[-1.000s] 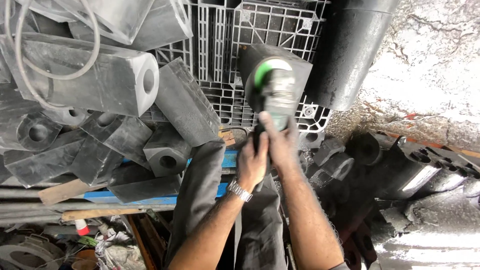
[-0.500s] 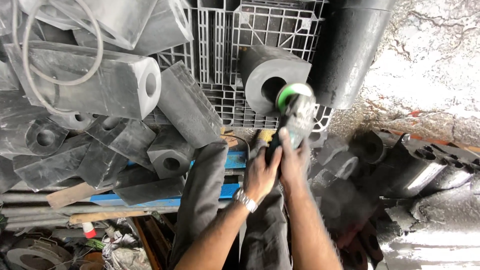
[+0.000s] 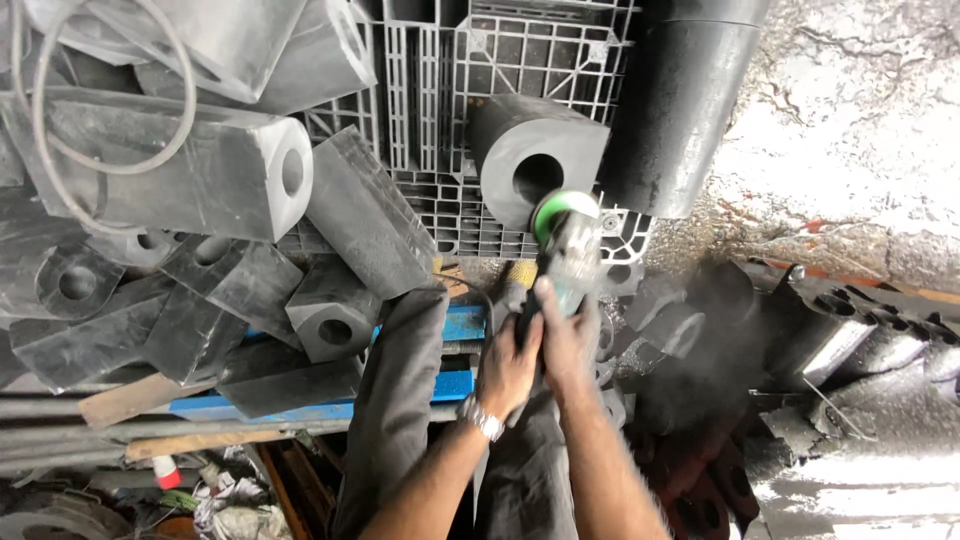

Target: Grinding the edges of large black rubber or plastic industrial components using an angle grinder.

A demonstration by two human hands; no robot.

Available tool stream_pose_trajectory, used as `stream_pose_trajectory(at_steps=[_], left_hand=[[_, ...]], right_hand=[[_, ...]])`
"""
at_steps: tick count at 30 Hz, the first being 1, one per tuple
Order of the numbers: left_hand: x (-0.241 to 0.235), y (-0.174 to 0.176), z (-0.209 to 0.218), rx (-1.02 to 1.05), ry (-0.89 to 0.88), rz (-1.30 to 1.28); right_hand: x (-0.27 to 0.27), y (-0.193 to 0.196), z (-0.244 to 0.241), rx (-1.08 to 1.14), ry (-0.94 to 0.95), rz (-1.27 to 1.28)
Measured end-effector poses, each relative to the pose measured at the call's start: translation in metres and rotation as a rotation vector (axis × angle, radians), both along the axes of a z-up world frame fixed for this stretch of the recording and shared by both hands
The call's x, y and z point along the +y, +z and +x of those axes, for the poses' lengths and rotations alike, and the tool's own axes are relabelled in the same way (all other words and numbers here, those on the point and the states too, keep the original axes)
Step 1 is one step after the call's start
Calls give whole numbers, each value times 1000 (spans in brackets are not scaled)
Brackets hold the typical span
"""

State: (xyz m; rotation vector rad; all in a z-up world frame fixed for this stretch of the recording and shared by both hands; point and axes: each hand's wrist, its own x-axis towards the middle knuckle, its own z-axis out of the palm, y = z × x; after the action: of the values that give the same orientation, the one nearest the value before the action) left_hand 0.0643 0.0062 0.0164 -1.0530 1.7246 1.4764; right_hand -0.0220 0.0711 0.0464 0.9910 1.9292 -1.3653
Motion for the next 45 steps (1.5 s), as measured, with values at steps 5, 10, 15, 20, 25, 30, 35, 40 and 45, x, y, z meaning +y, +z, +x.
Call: stream_pose_trajectory(at_steps=[5,10,15,20,25,30,35,40,45], left_hand=[[-11,-20,-39,25,40,-118],[-17,-17,-14,161,225,-149],[-14,-11,-27,231,259,-164],[2,-3,-47,-44,-8,2],[7,-8,-30,13,-10,18],[-5,-25,-23,81,15,-81],[-13,-1,-25,153,96,-72],[-3,-6,-29,19,-3,29],[-3,-32,-16,21,32,-18]], right_hand=[[-17,-12,-47,46,43,-7],[-37,-14,-43,-54,290,23],[-24,-19,-38,-29,366,-99],[-3,-5,-43,-68,-37,21],[14,-25,-16,-20,-96,45],[-20,-7,-44,41,-80,-57],[-21,1,-28,-41,167,31],[-6,0,-31,-105,5,107],[-21,-4,-43,-105,138,107]])
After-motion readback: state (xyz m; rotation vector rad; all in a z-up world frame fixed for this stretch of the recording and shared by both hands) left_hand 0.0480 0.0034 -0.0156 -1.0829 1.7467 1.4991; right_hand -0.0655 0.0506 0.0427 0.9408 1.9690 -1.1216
